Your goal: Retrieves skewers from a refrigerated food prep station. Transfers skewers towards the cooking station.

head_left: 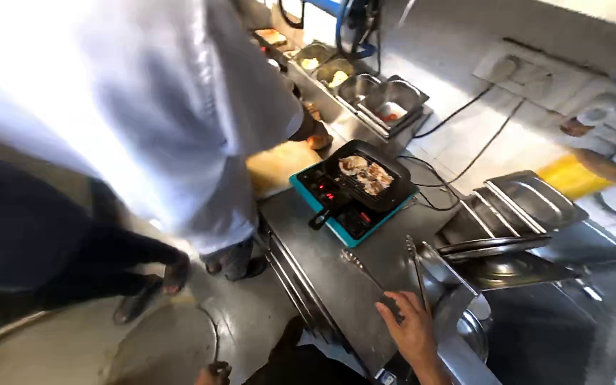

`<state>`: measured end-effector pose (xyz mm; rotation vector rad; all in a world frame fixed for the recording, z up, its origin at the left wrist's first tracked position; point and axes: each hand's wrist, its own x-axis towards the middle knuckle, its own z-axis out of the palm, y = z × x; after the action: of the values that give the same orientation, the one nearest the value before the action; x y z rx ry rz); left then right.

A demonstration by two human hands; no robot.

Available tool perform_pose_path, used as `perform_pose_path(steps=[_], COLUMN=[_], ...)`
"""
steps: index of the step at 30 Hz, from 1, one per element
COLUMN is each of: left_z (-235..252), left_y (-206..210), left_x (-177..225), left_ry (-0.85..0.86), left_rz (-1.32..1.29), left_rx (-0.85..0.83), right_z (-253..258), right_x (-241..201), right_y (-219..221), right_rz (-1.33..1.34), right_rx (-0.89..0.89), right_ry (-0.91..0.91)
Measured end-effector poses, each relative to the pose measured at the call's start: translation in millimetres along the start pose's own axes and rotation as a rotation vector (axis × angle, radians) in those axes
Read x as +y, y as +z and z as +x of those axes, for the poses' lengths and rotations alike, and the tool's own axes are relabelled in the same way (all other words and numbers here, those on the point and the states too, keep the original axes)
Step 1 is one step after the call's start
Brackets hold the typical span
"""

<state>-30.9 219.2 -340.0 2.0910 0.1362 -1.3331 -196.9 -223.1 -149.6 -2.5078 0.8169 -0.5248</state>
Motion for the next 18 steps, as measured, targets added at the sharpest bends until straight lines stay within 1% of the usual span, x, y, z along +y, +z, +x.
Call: perform_pose_path(steps=[3, 4, 5, 7, 10, 14, 18], left_z=[-2, -2, -1, 11, 43, 105, 163], left_y=[19, 24, 28, 34, 46, 89, 135], left_x=[-15, -18, -20, -24, -22, -24, -8], left_ry=[0.001, 0.010, 0.018, 0.028, 0.026, -0.007, -0.012], left_rz=[-0.033, -0.021, -0.013, -0.025, -0.104, -0.204, -0.226], left_rx=[-0.047, -0.064, -0.077, -0.101, -0.135, -0.114, -0.141], right_z=[-15, -23, -29, -36, -39, -39, -40], right_x=[-12, -11, -7, -2, -6, -9, -4], right_y=[42, 60, 77, 101, 106, 104, 97], right_rz=[-0.012, -0.045, -0.093, -0.175, -0.259, -0.278, -0.254], right_rx=[-0.289, -0.351, -0.374, -0.326, -0.255, -0.206, -0.224], right_ry=[-0.109, -0.167, -0.226, -0.308, -0.352, -0.430, -0.471])
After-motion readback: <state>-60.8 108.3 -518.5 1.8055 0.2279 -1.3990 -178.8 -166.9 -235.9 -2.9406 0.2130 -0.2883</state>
